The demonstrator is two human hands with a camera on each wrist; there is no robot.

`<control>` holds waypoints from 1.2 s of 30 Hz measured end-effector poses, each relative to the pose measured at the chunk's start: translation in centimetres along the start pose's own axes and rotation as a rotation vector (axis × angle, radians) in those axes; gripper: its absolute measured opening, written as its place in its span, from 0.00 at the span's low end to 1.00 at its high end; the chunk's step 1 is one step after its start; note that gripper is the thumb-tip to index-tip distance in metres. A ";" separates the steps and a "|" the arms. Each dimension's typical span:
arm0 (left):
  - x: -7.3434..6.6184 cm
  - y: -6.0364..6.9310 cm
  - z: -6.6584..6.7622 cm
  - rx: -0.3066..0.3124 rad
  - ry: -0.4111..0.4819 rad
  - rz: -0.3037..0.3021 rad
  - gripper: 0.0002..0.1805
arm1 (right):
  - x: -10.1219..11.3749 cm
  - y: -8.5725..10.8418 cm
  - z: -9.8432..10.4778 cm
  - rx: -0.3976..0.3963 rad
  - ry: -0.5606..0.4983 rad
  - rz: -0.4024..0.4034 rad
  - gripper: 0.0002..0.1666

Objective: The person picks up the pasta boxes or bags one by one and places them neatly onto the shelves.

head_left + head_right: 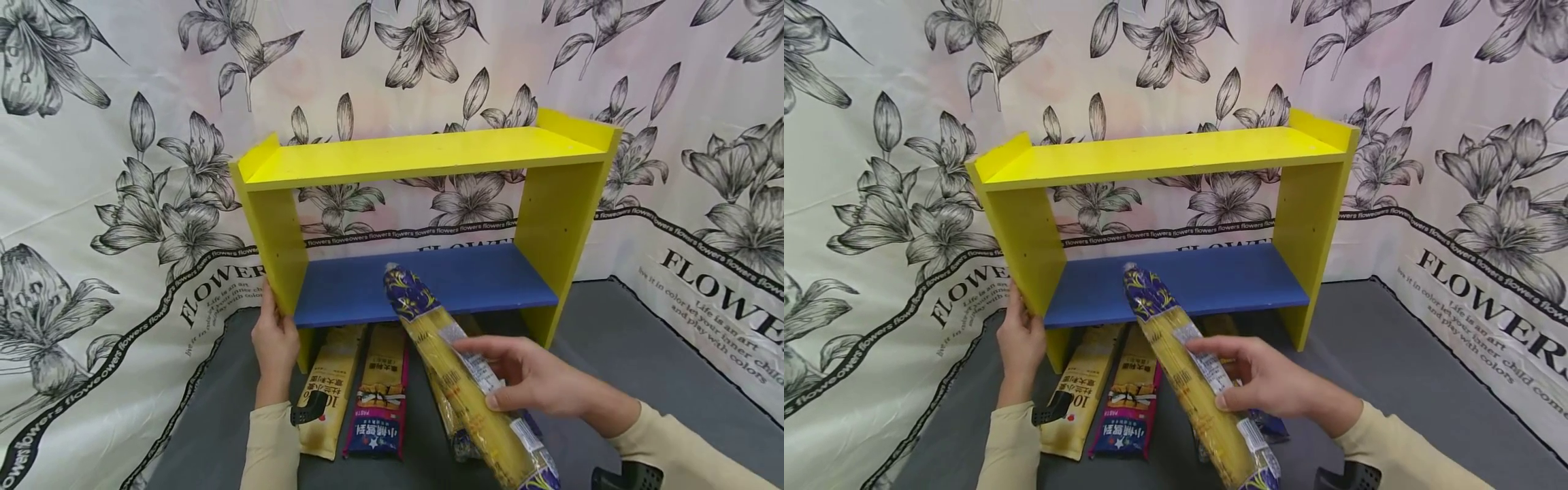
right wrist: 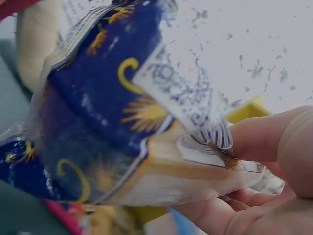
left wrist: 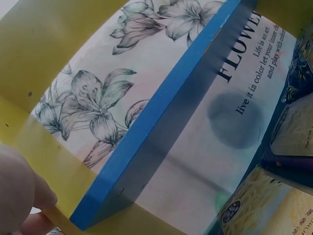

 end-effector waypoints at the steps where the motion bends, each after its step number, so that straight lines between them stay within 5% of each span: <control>1: 0.0 -0.1 0.0 0.005 -0.002 0.004 0.42 | 1.1 -0.5 0.3 0.003 -0.002 0.032 0.39; 12: 0.3 0.0 -0.1 -0.012 -0.009 -0.010 0.40 | 11.8 -4.5 5.4 -0.087 -0.088 0.186 0.40; 21: 0.2 -0.2 -0.3 0.002 -0.028 0.010 0.41 | 16.2 -8.7 12.6 -0.563 -0.164 -0.075 0.39; 29: 0.1 -0.8 0.0 -0.009 -0.037 -0.012 0.40 | 18.2 -14.2 14.8 -0.726 -0.293 -0.157 0.43; 36: 0.1 -0.2 -0.2 -0.016 -0.041 -0.004 0.40 | 17.0 -17.4 14.6 -0.776 -0.285 -0.275 0.42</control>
Point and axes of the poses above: each hand's wrist, its own y-axis away from the middle knuckle, its own z-axis out of the back of the hand, x = y × z, the point moved 9 cm from there along -y, towards the middle knuckle, and after that the axes turned 5 degrees about -x, right-handed, at the moved point
